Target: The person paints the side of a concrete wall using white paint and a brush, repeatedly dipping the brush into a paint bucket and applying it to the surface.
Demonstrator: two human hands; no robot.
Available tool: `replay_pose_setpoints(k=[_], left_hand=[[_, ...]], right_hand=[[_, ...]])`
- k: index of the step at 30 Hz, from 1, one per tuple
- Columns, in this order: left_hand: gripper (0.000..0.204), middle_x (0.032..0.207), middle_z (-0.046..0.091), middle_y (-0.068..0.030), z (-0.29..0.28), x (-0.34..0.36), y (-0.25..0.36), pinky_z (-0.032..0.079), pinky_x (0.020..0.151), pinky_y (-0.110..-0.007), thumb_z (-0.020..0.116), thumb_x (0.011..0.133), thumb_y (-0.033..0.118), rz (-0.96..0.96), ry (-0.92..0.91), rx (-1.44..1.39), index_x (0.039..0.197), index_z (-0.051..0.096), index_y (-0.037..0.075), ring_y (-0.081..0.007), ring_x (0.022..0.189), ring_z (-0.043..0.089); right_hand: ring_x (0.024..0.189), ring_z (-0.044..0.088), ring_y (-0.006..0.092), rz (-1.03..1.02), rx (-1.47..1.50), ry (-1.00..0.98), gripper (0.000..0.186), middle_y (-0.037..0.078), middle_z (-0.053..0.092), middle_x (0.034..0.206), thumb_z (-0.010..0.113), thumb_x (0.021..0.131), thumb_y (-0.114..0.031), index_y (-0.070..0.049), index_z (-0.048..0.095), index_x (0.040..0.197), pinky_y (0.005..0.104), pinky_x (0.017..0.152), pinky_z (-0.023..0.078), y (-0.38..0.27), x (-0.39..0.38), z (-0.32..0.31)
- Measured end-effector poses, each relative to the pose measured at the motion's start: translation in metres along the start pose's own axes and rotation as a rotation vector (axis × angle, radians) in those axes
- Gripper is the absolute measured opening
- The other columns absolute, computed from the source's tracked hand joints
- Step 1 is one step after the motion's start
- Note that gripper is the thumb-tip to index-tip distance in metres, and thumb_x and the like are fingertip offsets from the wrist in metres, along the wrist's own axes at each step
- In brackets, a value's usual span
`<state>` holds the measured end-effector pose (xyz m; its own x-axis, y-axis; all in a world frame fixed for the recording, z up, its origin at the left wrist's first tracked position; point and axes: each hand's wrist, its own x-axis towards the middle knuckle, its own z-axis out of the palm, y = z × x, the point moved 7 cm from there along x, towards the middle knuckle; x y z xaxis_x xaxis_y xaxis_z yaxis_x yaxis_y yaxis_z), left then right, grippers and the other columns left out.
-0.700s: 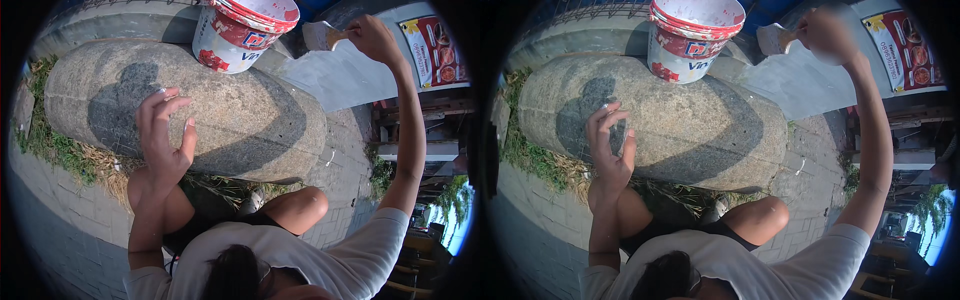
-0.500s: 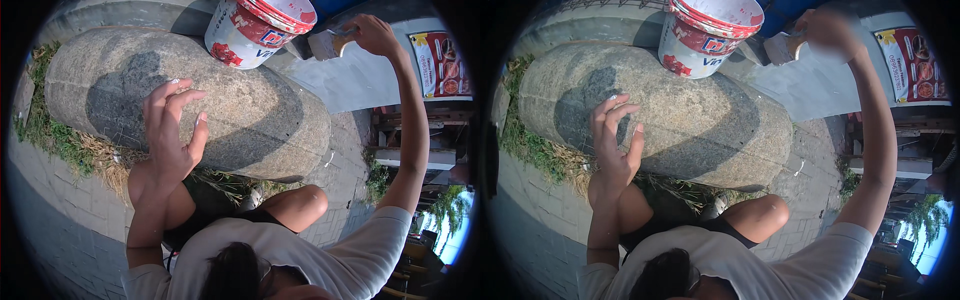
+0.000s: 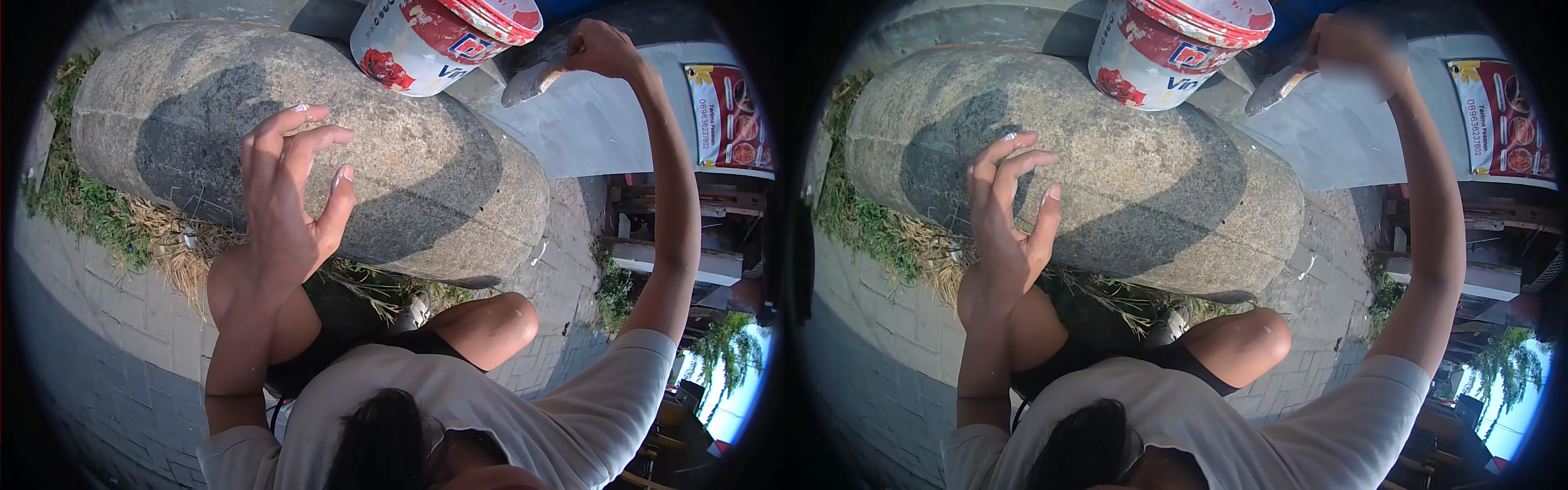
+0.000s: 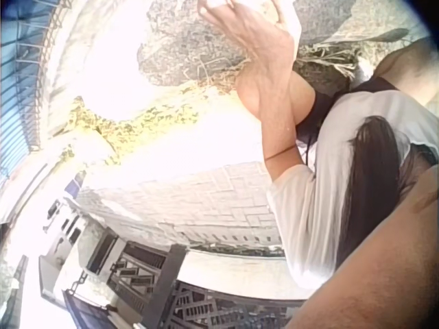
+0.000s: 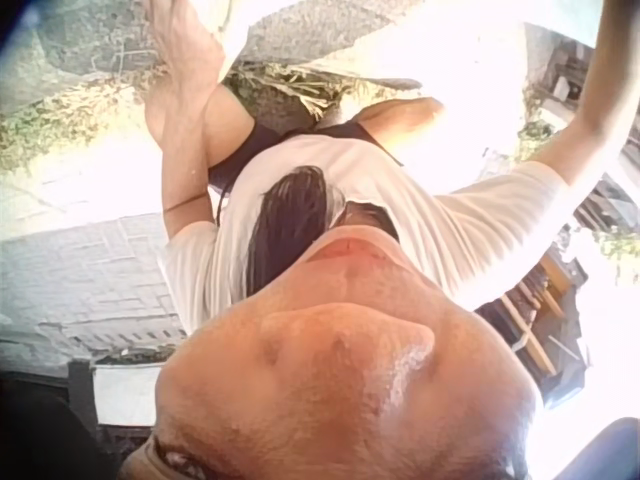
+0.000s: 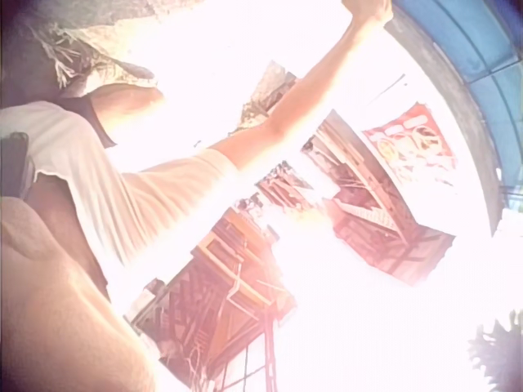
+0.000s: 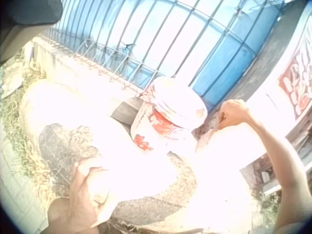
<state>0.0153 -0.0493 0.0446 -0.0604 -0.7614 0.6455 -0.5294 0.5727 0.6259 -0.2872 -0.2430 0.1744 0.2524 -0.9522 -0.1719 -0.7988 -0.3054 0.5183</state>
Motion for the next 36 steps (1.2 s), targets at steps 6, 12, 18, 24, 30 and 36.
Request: replay_pose_setpoints(k=[6, 12, 18, 24, 30, 36], left_hand=[[0.033, 0.117, 0.05, -0.0101, -0.001, 0.0, 0.001, 0.04, 0.087, -0.038, 0.065, 0.072, 0.004, 0.008, 0.013, -0.002, 0.104, 0.059, 0.008, -0.0285, 0.104, 0.046], [0.034, 0.117, 0.05, -0.0105, 0.001, 0.0, 0.002, 0.04, 0.086, -0.038, 0.065, 0.071, 0.003, 0.017, -0.007, -0.006, 0.104, 0.059, 0.008, -0.029, 0.103, 0.047], [0.034, 0.117, 0.049, -0.0107, 0.003, 0.001, 0.005, 0.039, 0.086, -0.038, 0.065, 0.072, 0.004, 0.025, -0.018, 0.032, 0.105, 0.059, 0.008, -0.0293, 0.104, 0.046], [0.033, 0.118, 0.049, -0.0109, 0.005, 0.0, 0.008, 0.039, 0.088, -0.039, 0.064, 0.073, 0.005, 0.035, -0.035, 0.035, 0.105, 0.059, 0.008, -0.0294, 0.106, 0.045], [0.033, 0.118, 0.049, -0.0112, 0.005, 0.0, 0.004, 0.039, 0.089, -0.039, 0.065, 0.073, 0.005, 0.027, -0.037, 0.035, 0.105, 0.059, 0.008, -0.0299, 0.107, 0.045], [0.032, 0.118, 0.049, -0.0098, 0.006, 0.001, 0.007, 0.037, 0.092, -0.04, 0.066, 0.073, 0.006, -0.027, -0.048, 0.028, 0.105, 0.06, 0.009, -0.0297, 0.108, 0.044]], right_hand=[[0.065, 0.064, 0.0189, 0.059, -0.028, -0.144, 0.032, 0.008, 0.067, 0.069, 0.08, 0.06, -0.034, -0.006, 0.072, 0.073, 0.0312, 0.063, 0.049, 0.041, 0.027, 0.029], [0.069, 0.064, 0.0212, 0.026, 0.076, -0.127, 0.027, 0.008, 0.067, 0.072, 0.078, 0.059, -0.029, -0.006, 0.072, 0.073, 0.0336, 0.066, 0.049, 0.052, 0.041, 0.053], [0.085, 0.064, 0.0238, 0.015, 0.024, -0.109, 0.027, 0.008, 0.068, 0.086, 0.077, 0.06, -0.03, -0.009, 0.072, 0.076, 0.0352, 0.074, 0.05, 0.039, 0.05, 0.061], [0.082, 0.065, 0.027, 0.01, -0.192, -0.142, 0.026, 0.009, 0.069, 0.083, 0.075, 0.066, -0.032, -0.009, 0.072, 0.08, 0.0363, 0.074, 0.05, 0.038, 0.059, 0.057], [0.086, 0.065, 0.0269, 0.068, -0.29, -0.137, 0.03, 0.011, 0.068, 0.087, 0.076, 0.066, -0.033, -0.008, 0.072, 0.083, 0.037, 0.076, 0.05, 0.026, 0.068, 0.031], [0.09, 0.065, 0.0269, 0.118, -0.282, -0.174, 0.034, 0.013, 0.068, 0.09, 0.076, 0.065, -0.034, -0.007, 0.072, 0.086, 0.0376, 0.078, 0.05, 0.009, 0.058, 0.033]])
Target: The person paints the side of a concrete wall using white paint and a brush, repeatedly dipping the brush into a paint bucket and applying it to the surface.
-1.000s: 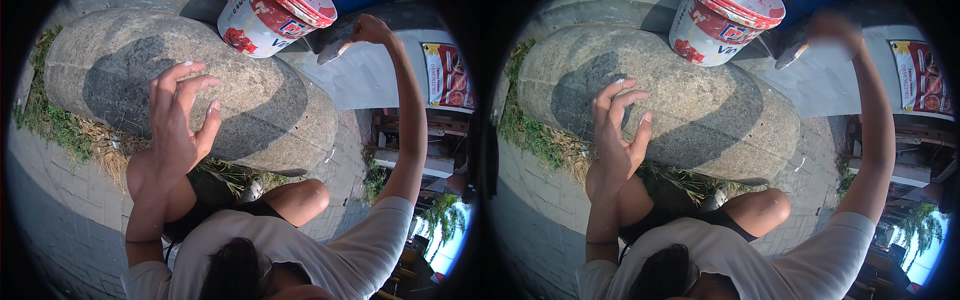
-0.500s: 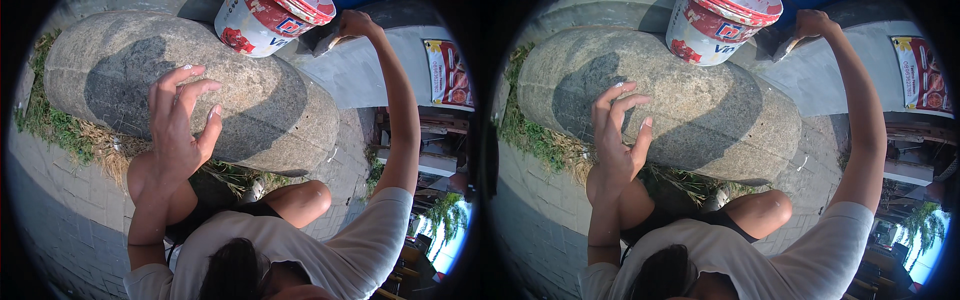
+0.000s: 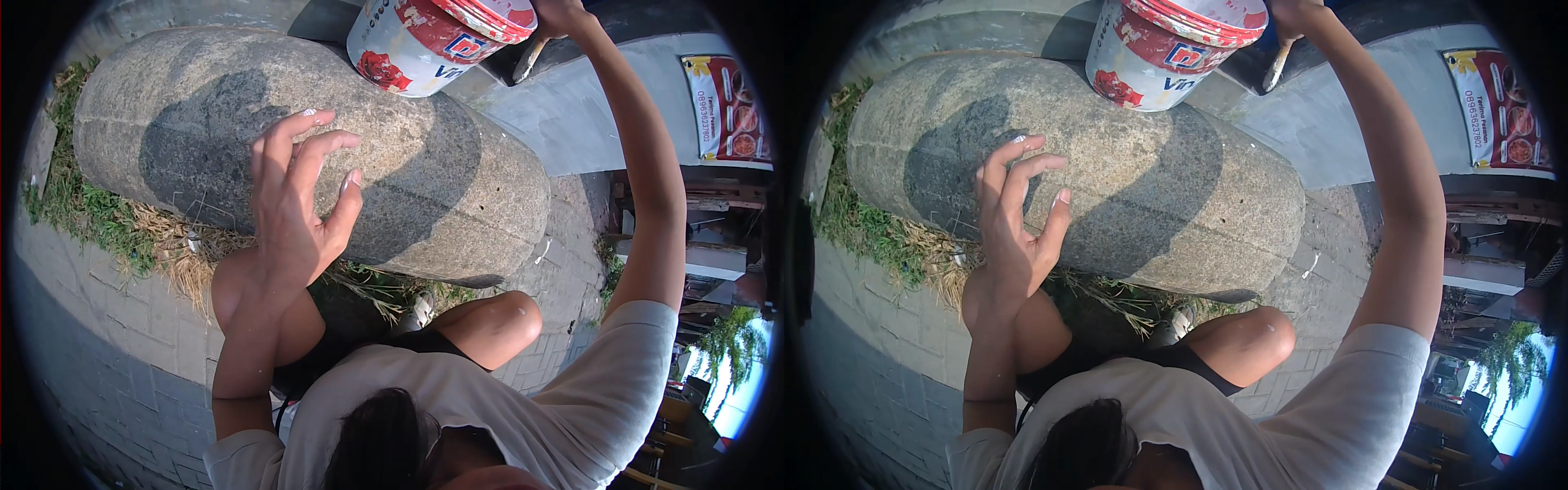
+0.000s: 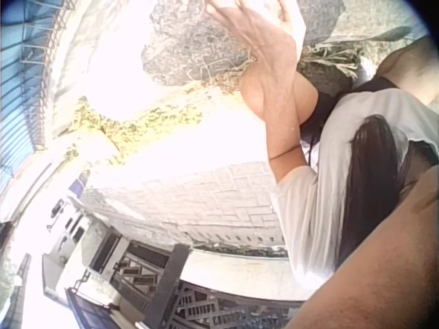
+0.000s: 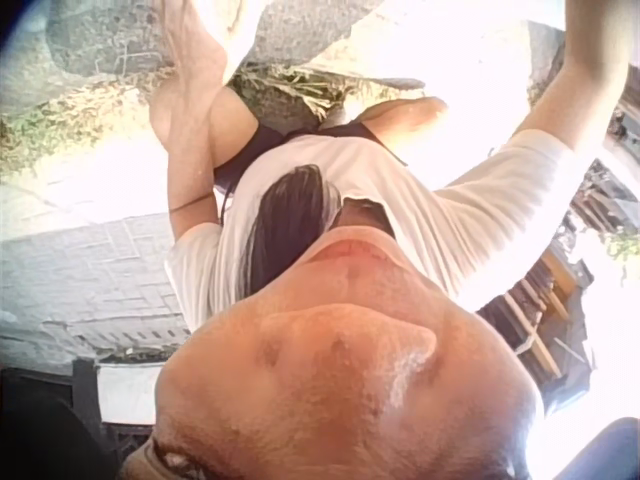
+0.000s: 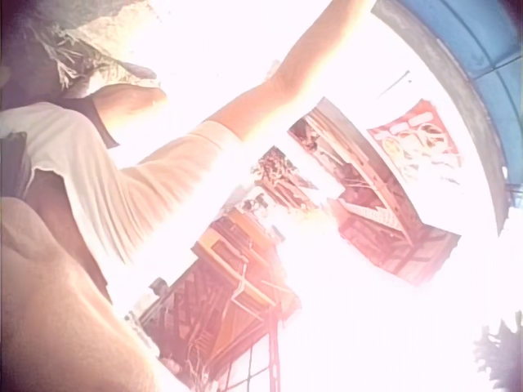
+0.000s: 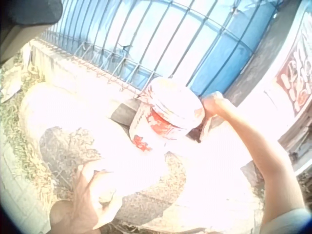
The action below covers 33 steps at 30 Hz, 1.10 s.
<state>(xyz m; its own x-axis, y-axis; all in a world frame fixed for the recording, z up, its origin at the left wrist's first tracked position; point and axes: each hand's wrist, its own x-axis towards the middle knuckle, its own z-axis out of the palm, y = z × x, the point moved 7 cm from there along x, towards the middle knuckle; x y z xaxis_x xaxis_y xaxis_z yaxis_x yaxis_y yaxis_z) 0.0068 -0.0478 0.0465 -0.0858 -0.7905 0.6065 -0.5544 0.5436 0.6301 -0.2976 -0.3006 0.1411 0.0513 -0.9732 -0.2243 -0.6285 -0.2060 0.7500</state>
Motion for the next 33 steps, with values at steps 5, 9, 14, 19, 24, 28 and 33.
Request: replay_pose_setpoints(k=[5, 9, 14, 19, 24, 28, 33], left_hand=[[0.031, 0.118, 0.049, -0.0101, 0.0, 0.001, -0.002, 0.036, 0.094, -0.041, 0.064, 0.074, 0.006, -0.019, -0.007, 0.005, 0.105, 0.06, 0.009, -0.0301, 0.109, 0.044], [0.032, 0.118, 0.049, -0.0106, 0.003, 0.001, -0.002, 0.035, 0.094, -0.042, 0.064, 0.074, 0.007, 0.001, -0.013, 0.019, 0.105, 0.059, 0.009, -0.0306, 0.11, 0.044], [0.032, 0.118, 0.048, -0.0124, -0.008, 0.012, -0.006, 0.04, 0.089, -0.04, 0.063, 0.075, 0.006, -0.03, 0.076, -0.078, 0.107, 0.058, 0.008, -0.0313, 0.108, 0.047], [0.024, 0.111, 0.056, -0.011, -0.006, 0.04, -0.04, 0.04, 0.09, -0.032, 0.057, 0.087, 0.011, -0.295, -0.047, -0.451, 0.108, 0.056, 0.001, -0.0202, 0.102, 0.055], [0.049, 0.121, 0.054, -0.0102, 0.019, 0.121, -0.07, 0.036, 0.096, -0.033, 0.042, 0.094, 0.042, -0.422, -0.29, -0.451, 0.122, 0.054, 0.004, -0.0185, 0.116, 0.047], [0.065, 0.139, 0.042, -0.0134, 0.047, 0.168, -0.073, 0.026, 0.106, -0.039, 0.034, 0.092, 0.055, -0.517, -0.271, -0.401, 0.13, 0.048, 0.004, -0.024, 0.128, 0.036], [0.064, 0.14, 0.04, -0.0141, 0.067, 0.193, -0.07, 0.015, 0.11, -0.047, 0.042, 0.091, 0.049, -0.727, -0.221, -0.643, 0.137, 0.035, 0.006, -0.0277, 0.135, 0.025]], right_hand=[[0.094, 0.065, 0.0268, 0.1, -0.006, -0.004, 0.037, 0.015, 0.068, 0.093, 0.076, 0.064, -0.034, -0.006, 0.071, 0.088, 0.0381, 0.079, 0.05, 0.015, -0.014, 0.011], [0.091, 0.065, 0.0263, 0.184, -0.116, 0.253, 0.03, 0.017, 0.067, 0.089, 0.074, 0.065, -0.032, -0.007, 0.072, 0.082, 0.0376, 0.076, 0.05, 0.028, -0.027, -0.018], [0.085, 0.064, 0.028, 0.311, -0.003, 0.408, 0.03, 0.009, 0.067, 0.089, 0.075, 0.068, -0.03, -0.007, 0.067, 0.087, 0.0369, 0.073, 0.05, 0.092, -0.077, -0.054], [0.072, 0.062, 0.0185, 0.259, 0.653, 0.459, 0.018, 0.012, 0.063, 0.077, 0.062, 0.081, -0.015, 0.001, 0.064, 0.091, 0.0293, 0.063, 0.045, 0.152, -0.153, -0.025], [0.057, 0.043, 0.0065, -0.071, 0.866, 0.732, 0.03, 0.001, 0.05, 0.07, 0.058, 0.089, -0.024, -0.001, 0.061, 0.108, 0.0232, 0.051, 0.036, 0.142, -0.201, 0.011], [0.062, 0.04, 0.0001, 0.18, 1.284, 0.614, 0.032, -0.001, 0.054, 0.078, 0.054, 0.092, -0.03, -0.008, 0.061, 0.115, 0.0158, 0.055, 0.03, 0.159, -0.206, 0.082], [0.083, 0.05, 0.0057, 0.056, 2.2, 0.907, 0.042, 0.006, 0.058, 0.103, 0.051, 0.095, -0.025, 0.0, 0.049, 0.128, 0.0173, 0.069, 0.04, 0.158, -0.207, 0.172]])
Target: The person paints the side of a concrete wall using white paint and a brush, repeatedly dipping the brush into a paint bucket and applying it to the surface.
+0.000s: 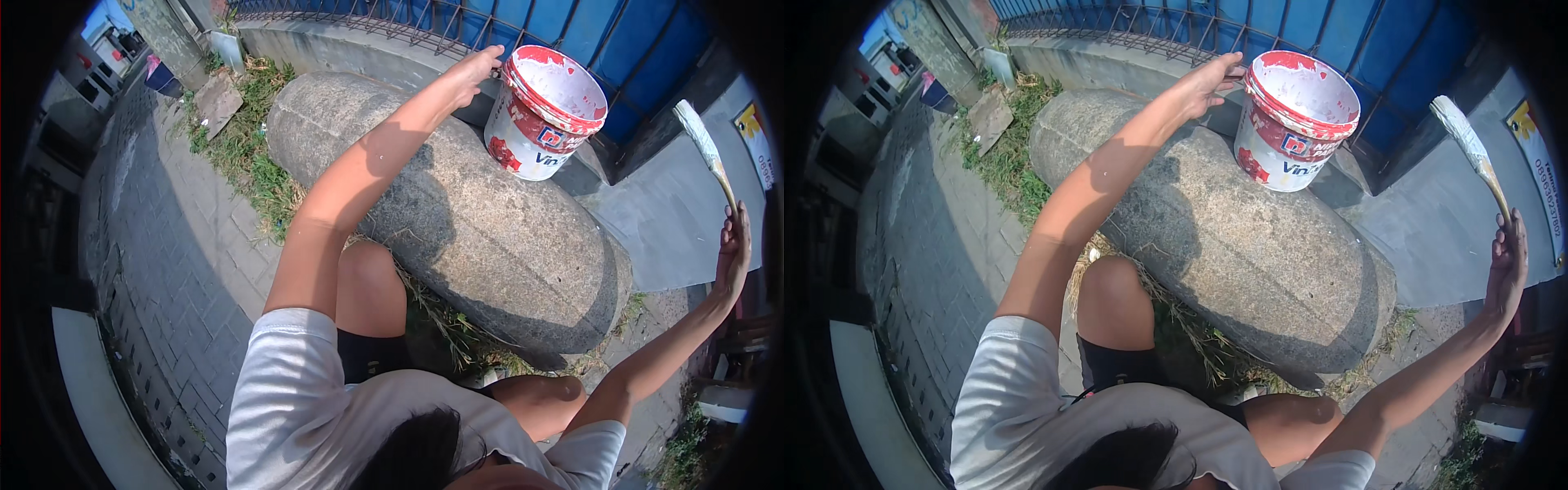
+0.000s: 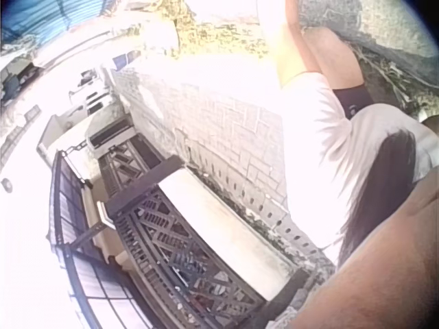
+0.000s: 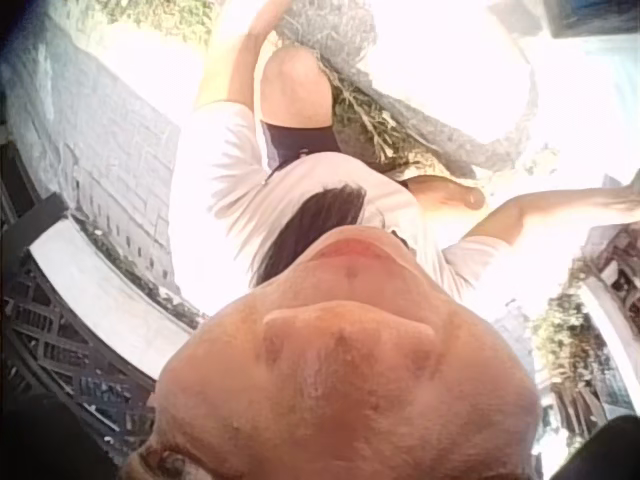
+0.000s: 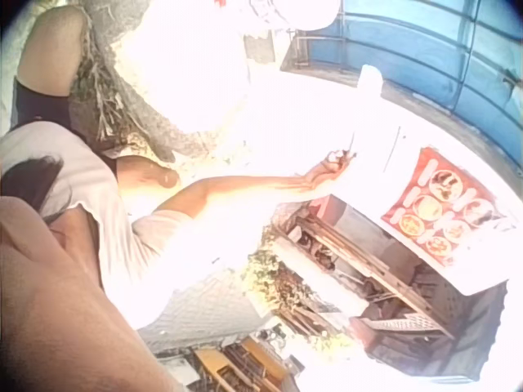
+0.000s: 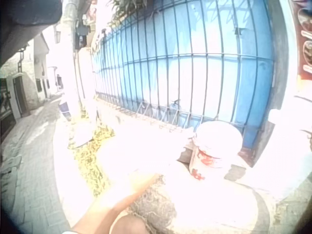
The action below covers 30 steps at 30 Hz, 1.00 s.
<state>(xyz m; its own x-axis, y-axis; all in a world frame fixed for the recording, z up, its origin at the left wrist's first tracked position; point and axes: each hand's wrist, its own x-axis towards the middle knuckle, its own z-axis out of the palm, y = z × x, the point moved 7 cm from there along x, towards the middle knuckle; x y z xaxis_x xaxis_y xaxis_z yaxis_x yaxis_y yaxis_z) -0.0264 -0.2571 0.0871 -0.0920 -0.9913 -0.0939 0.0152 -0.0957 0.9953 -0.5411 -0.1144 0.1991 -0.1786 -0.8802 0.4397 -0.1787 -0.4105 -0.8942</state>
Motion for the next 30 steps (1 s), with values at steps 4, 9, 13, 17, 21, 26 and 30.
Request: replay_pose_setpoints(k=[4, 9, 13, 17, 21, 26, 30], left_hand=[[0.062, 0.125, 0.052, -0.0151, -0.004, 0.023, 0.012, 0.014, 0.11, -0.048, 0.056, 0.085, 0.037, -0.184, 0.067, -0.205, 0.135, 0.034, 0.008, -0.0266, 0.126, 0.037], [0.05, 0.098, 0.064, -0.0091, 0.0, 0.042, 0.041, 0.029, 0.103, -0.042, 0.062, 0.081, 0.025, -0.001, 0.121, -0.261, 0.124, 0.045, 0.005, -0.0204, 0.098, 0.056], [0.022, 0.09, 0.062, -0.009, 0.014, 0.048, 0.07, 0.048, 0.077, -0.024, 0.066, 0.078, 0.01, 0.177, 0.073, -0.01, 0.097, 0.059, 0.001, -0.0166, 0.084, 0.061], [0.014, 0.081, 0.061, -0.0097, 0.019, 0.049, 0.098, 0.046, 0.082, -0.029, 0.057, 0.084, 0.01, 0.163, 0.136, -0.145, 0.093, 0.057, 0.0, -0.0172, 0.074, 0.062], [0.034, 0.084, 0.06, -0.0132, 0.032, 0.033, 0.135, 0.043, 0.087, -0.034, 0.058, 0.081, 0.004, 0.314, -0.019, -0.059, 0.112, 0.046, -0.001, -0.0209, 0.077, 0.061], [0.046, 0.086, 0.059, -0.0141, 0.005, 0.002, 0.162, 0.044, 0.087, -0.035, 0.058, 0.079, 0.0, 0.456, -0.039, -0.114, 0.12, 0.037, 0.0, -0.0226, 0.08, 0.06], [0.056, 0.088, 0.058, -0.0148, -0.044, -0.018, 0.175, 0.044, 0.087, -0.036, 0.058, 0.078, -0.003, 0.525, -0.006, -0.158, 0.126, 0.03, 0.001, -0.0239, 0.083, 0.059]], right_hand=[[0.095, 0.057, 0.0126, 0.008, 0.445, 0.105, 0.038, 0.013, 0.058, 0.111, 0.054, 0.093, -0.019, 0.004, 0.05, 0.123, 0.0229, 0.084, 0.048, 0.043, -0.029, -0.025], [0.092, 0.059, 0.0133, -0.058, 0.498, 0.122, 0.036, 0.013, 0.059, 0.108, 0.056, 0.092, -0.021, 0.004, 0.053, 0.118, 0.0219, 0.08, 0.048, 0.053, -0.04, -0.042], [0.094, 0.058, 0.0134, 0.007, 0.365, 0.079, 0.034, 0.011, 0.06, 0.102, 0.055, 0.093, -0.02, 0.004, 0.054, 0.116, 0.0228, 0.079, 0.046, 0.052, -0.04, -0.062], [0.089, 0.058, 0.0114, 0.016, 0.239, 0.153, 0.033, 0.009, 0.061, 0.097, 0.054, 0.094, -0.02, 0.004, 0.055, 0.116, 0.0217, 0.075, 0.046, 0.049, -0.051, -0.076], [0.084, 0.058, 0.0107, -0.098, 0.198, 0.259, 0.032, 0.008, 0.06, 0.094, 0.054, 0.094, -0.021, 0.003, 0.055, 0.114, 0.0215, 0.073, 0.045, 0.033, -0.066, -0.065], [0.082, 0.055, 0.0098, -0.151, 0.167, 0.247, 0.03, 0.007, 0.058, 0.09, 0.054, 0.094, -0.022, 0.002, 0.055, 0.112, 0.0225, 0.073, 0.043, 0.018, -0.071, -0.041], [0.082, 0.054, 0.009, -0.088, 0.21, 0.214, 0.03, 0.006, 0.057, 0.089, 0.054, 0.094, -0.022, 0.002, 0.055, 0.113, 0.022, 0.072, 0.042, 0.028, -0.064, -0.027]])
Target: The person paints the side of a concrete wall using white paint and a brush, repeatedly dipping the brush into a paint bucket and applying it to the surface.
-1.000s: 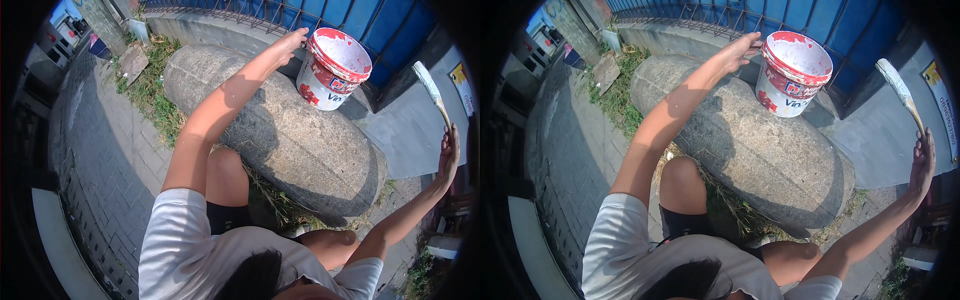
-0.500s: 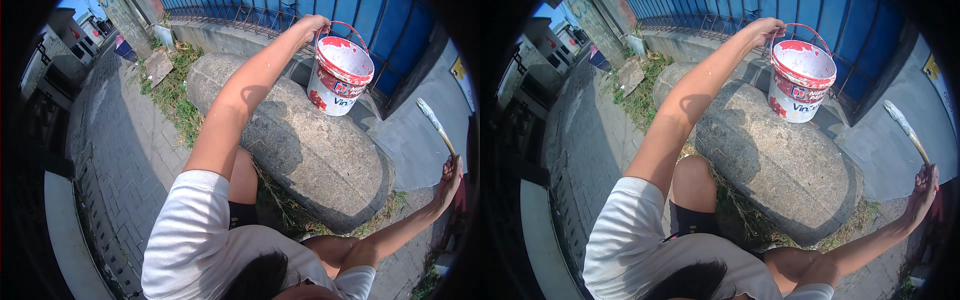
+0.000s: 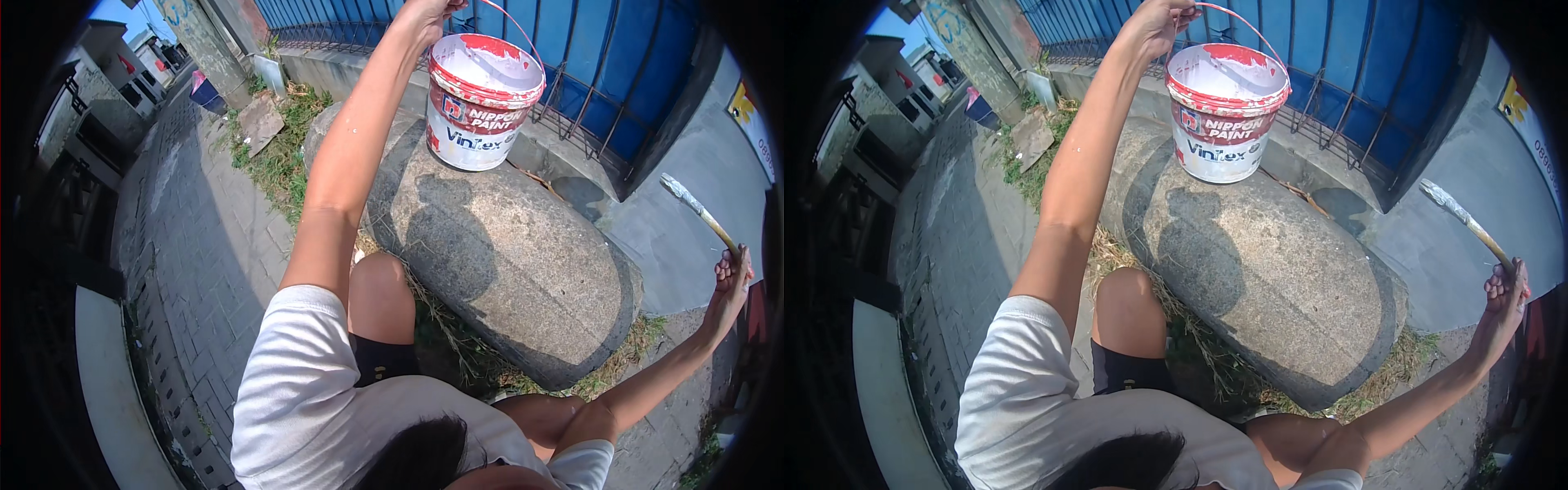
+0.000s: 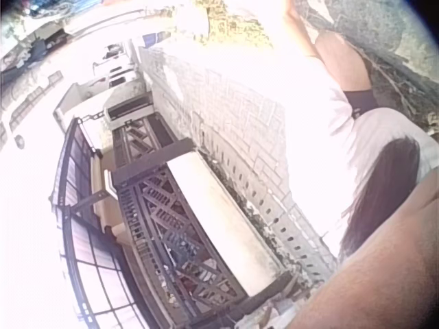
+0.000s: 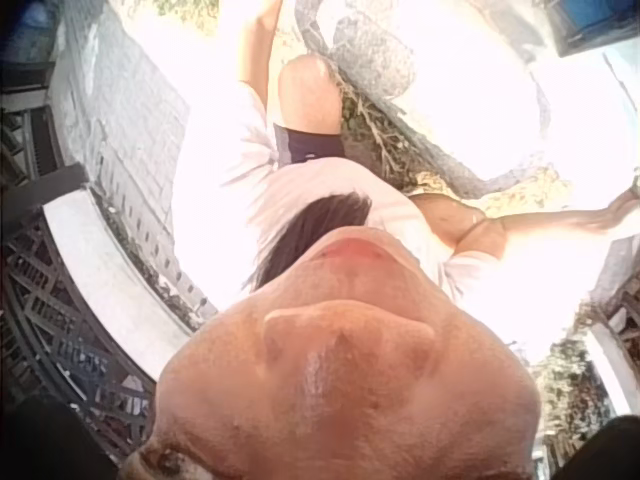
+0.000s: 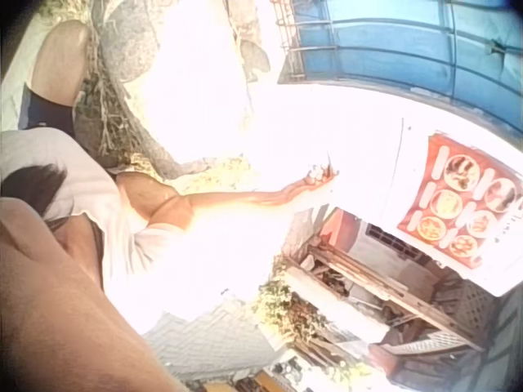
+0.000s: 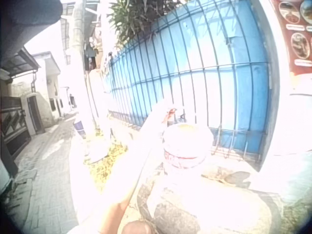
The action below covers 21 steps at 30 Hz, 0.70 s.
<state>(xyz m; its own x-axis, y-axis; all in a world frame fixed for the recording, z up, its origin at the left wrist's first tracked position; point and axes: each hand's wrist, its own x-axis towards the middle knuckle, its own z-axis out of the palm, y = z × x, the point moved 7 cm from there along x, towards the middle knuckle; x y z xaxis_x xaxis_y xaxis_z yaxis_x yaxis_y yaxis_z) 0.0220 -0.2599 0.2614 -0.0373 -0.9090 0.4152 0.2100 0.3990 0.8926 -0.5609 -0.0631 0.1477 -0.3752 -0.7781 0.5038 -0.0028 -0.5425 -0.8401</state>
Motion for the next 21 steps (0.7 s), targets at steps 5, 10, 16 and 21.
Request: replay_pose_setpoints(k=[5, 10, 16, 21], left_hand=[[0.068, 0.09, 0.057, -0.0157, -0.069, -0.022, 0.011, 0.045, 0.086, -0.038, 0.058, 0.077, -0.007, 0.032, 0.116, -0.019, 0.133, 0.021, 0.002, -0.0255, 0.086, 0.059], [0.068, 0.092, 0.054, -0.0165, -0.118, -0.042, 0.0, 0.047, 0.083, -0.034, 0.057, 0.077, -0.009, 0.037, 0.242, -0.084, 0.134, 0.022, 0.004, -0.0249, 0.084, 0.058], [0.059, 0.093, 0.055, -0.0143, -0.16, -0.07, -0.001, 0.043, 0.085, -0.034, 0.057, 0.079, -0.004, -0.048, 0.308, -0.019, 0.13, 0.029, 0.004, -0.0228, 0.085, 0.058], [0.039, 0.092, 0.057, -0.0029, -0.183, -0.101, -0.003, 0.042, 0.087, -0.031, 0.061, 0.083, 0.008, -0.096, 0.235, 0.186, 0.118, 0.043, 0.007, -0.0138, 0.089, 0.057]], right_hand=[[0.078, 0.052, 0.0073, 0.011, -0.062, -0.035, 0.032, 0.005, 0.056, 0.087, 0.054, 0.094, -0.026, 0.0, 0.054, 0.111, 0.0209, 0.069, 0.04, 0.019, 0.001, 0.029], [0.078, 0.053, 0.0059, 0.027, -0.057, -0.049, 0.036, 0.004, 0.058, 0.091, 0.05, 0.096, -0.028, 0.0, 0.052, 0.118, 0.0189, 0.07, 0.042, 0.031, 0.002, 0.06], [0.078, 0.052, 0.0077, 0.06, -0.063, -0.148, 0.037, 0.005, 0.056, 0.093, 0.049, 0.096, -0.026, 0.002, 0.05, 0.121, 0.0219, 0.07, 0.041, 0.039, 0.0, 0.084], [0.075, 0.051, 0.0054, 0.067, -0.024, -0.152, 0.038, 0.004, 0.056, 0.09, 0.045, 0.098, -0.026, 0.003, 0.05, 0.123, 0.0188, 0.067, 0.042, 0.039, -0.006, 0.117]])
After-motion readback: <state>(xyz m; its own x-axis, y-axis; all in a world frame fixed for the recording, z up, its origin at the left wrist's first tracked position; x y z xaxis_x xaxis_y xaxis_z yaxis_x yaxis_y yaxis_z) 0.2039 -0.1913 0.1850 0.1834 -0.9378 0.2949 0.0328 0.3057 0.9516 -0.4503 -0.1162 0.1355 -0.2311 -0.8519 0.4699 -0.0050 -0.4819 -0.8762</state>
